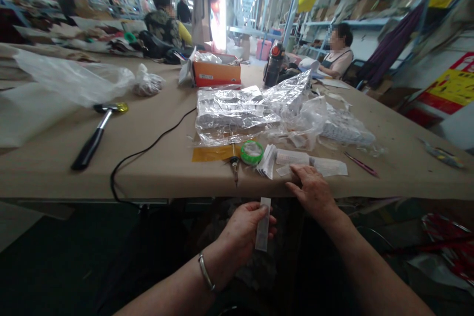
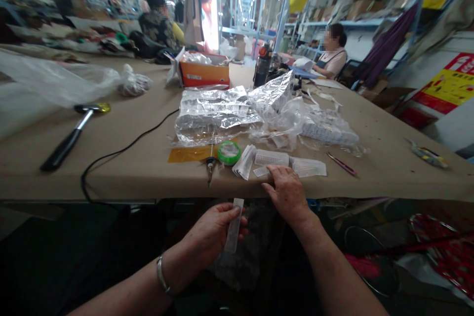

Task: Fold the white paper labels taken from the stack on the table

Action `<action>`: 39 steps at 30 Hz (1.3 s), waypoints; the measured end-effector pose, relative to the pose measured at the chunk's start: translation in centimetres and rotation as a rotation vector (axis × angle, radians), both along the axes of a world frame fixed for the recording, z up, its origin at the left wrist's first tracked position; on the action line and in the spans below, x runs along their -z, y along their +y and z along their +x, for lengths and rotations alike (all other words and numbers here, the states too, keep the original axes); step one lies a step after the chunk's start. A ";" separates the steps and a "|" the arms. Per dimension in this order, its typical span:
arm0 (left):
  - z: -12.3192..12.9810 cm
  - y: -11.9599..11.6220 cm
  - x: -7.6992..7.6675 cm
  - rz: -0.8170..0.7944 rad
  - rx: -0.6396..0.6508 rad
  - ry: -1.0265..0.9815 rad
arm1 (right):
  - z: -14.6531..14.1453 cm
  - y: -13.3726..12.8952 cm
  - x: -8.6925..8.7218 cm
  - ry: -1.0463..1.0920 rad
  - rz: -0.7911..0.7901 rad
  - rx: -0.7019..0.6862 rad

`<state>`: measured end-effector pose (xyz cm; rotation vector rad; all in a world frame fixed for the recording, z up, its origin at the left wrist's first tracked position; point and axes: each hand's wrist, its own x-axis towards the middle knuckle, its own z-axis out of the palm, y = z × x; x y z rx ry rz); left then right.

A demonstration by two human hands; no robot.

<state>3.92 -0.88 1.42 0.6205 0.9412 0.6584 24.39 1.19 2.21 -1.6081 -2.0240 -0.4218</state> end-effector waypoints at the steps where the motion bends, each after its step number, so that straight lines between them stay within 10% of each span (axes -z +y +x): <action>1: 0.0 0.0 0.0 0.000 0.005 -0.004 | 0.1 0.1 -0.2 -0.021 -0.014 -0.004; 13: -0.8 -0.1 -1.0 -0.090 0.067 -0.092 | -1.5 -3.2 1.8 0.414 0.206 -0.304; 19: -0.8 -0.1 -0.8 -0.074 0.002 -0.297 | -6.0 -6.3 3.1 0.227 0.114 -0.634; 39: -0.6 0.1 0.0 -0.045 -0.031 -0.237 | -6.2 -6.7 3.2 0.105 0.054 -0.595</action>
